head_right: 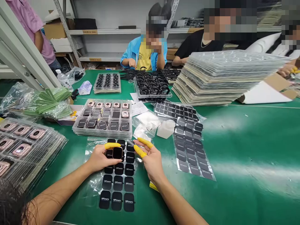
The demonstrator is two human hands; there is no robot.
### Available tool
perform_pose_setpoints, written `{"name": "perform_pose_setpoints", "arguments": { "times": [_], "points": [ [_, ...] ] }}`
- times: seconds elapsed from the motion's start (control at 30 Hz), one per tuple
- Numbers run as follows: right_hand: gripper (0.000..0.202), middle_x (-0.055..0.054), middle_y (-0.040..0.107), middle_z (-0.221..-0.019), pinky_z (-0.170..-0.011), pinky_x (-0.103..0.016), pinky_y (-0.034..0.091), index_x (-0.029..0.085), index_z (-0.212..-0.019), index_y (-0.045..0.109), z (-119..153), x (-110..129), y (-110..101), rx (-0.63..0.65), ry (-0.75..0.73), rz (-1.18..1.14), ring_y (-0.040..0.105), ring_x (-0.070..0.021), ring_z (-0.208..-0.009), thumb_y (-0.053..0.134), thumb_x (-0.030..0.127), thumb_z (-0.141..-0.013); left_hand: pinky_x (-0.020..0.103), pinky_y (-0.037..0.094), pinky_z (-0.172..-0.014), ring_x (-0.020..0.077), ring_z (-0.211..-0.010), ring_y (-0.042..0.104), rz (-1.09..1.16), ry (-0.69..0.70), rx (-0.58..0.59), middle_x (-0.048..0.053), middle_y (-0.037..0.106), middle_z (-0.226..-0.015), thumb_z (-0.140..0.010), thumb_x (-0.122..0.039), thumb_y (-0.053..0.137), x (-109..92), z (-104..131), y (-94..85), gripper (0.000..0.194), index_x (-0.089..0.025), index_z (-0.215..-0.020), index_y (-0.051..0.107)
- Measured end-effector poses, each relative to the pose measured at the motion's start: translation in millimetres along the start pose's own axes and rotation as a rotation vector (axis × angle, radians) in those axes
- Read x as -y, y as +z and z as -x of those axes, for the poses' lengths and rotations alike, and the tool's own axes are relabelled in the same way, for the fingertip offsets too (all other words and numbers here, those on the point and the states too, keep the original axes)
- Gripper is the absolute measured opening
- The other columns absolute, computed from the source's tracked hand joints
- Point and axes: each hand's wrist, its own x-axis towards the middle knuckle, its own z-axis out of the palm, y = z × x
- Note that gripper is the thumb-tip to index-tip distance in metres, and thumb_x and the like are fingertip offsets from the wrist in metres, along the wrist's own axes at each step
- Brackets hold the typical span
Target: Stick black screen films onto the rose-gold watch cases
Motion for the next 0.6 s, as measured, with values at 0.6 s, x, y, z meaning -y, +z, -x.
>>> {"name": "perform_pose_setpoints", "arguments": {
  "times": [0.6],
  "points": [
    [0.075,-0.007,0.086,-0.094,-0.087,-0.043,0.071,0.026,-0.096,0.086,-9.2,-13.4,1.0,-0.014,-0.124,0.141,0.082,-0.0257,-0.088,0.108,0.089,-0.061,0.037,0.077,-0.092,0.0282,-0.098,0.094,-0.004,0.269,-0.08,0.008,0.098,-0.119,-0.093,-0.036,0.101,0.8,1.9,6.6,0.038,-0.028,-0.129,0.093]
  ]
}}
